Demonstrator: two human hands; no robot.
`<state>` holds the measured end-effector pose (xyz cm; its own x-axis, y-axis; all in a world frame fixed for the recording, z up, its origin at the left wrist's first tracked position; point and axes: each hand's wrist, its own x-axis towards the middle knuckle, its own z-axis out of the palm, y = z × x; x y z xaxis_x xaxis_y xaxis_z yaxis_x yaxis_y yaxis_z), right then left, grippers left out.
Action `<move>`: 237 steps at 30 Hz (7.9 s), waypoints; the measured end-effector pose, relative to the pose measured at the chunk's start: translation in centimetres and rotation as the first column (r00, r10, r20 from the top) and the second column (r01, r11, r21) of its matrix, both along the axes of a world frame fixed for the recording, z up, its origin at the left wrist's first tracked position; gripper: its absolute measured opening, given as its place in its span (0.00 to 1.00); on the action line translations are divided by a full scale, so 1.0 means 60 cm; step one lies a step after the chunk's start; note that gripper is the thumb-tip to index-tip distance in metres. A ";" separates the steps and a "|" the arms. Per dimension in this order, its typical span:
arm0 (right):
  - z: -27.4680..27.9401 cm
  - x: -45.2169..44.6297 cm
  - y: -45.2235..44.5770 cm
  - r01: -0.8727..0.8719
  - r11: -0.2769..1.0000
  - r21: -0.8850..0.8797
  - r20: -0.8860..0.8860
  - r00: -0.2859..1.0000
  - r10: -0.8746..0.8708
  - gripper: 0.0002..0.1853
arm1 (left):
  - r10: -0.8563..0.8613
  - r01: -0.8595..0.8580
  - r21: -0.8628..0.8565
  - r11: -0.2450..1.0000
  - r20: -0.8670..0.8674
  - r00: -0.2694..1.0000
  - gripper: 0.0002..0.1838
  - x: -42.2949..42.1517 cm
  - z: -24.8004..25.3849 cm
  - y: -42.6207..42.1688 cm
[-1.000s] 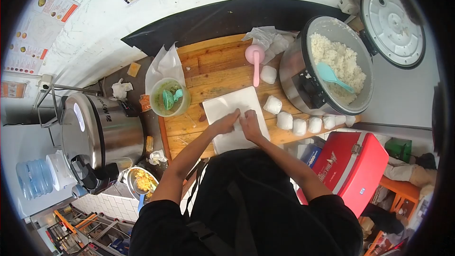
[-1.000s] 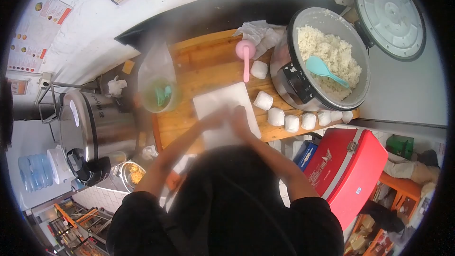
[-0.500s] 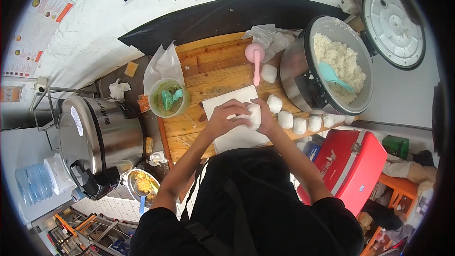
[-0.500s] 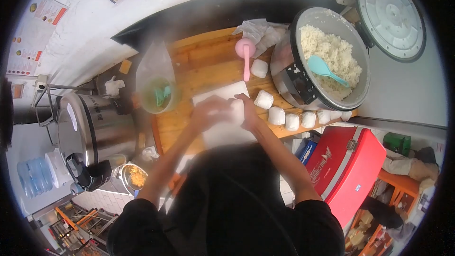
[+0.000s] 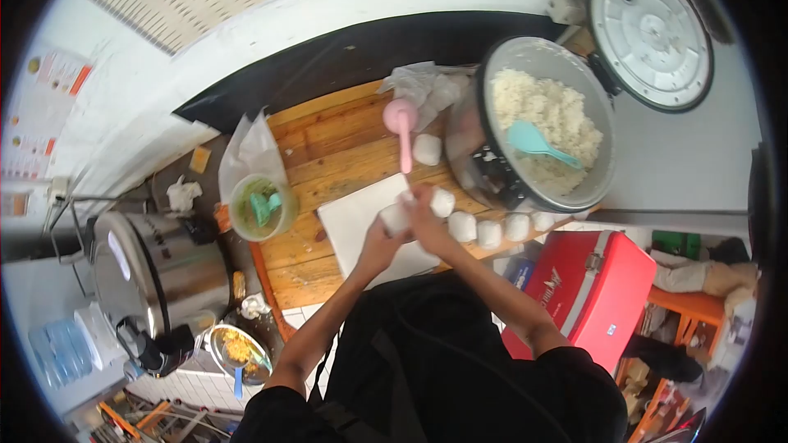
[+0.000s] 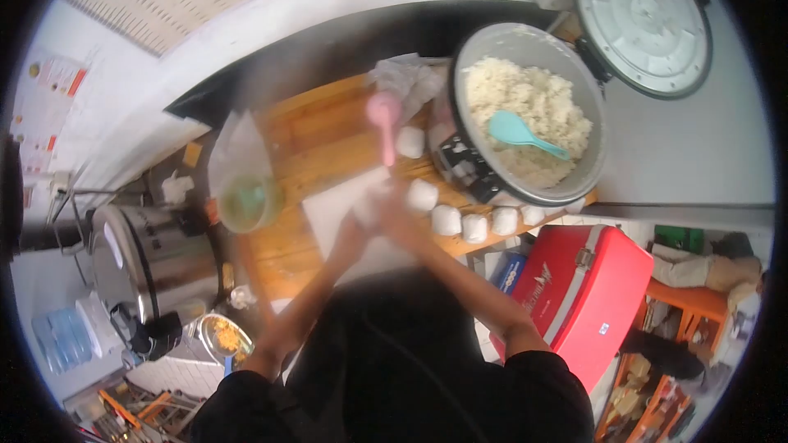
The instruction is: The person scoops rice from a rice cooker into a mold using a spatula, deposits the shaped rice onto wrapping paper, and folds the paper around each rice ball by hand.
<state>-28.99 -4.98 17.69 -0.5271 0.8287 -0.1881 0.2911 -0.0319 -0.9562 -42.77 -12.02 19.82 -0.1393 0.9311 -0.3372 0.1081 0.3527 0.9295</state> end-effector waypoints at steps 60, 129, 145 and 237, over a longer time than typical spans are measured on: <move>0.394 0.396 0.401 -0.390 0.884 0.260 0.584 0.792 0.178 0.13 | -0.285 0.275 0.074 0.959 0.218 0.934 0.51 0.088 0.313 0.337; 0.342 0.369 0.257 -0.176 0.330 -0.928 -0.334 0.785 -0.522 0.22 | -0.190 0.896 0.321 0.308 -0.902 0.388 0.49 0.218 0.297 0.477; 0.325 0.368 0.262 0.240 0.921 0.309 0.135 0.947 -0.292 0.23 | -0.529 0.357 0.573 0.738 0.163 0.833 0.44 0.223 0.247 0.464; 0.580 -0.073 -0.300 -0.209 0.825 0.525 -0.297 0.864 0.407 0.04 | -0.432 0.251 -0.379 0.891 -0.532 0.728 0.21 -0.133 -0.379 -0.613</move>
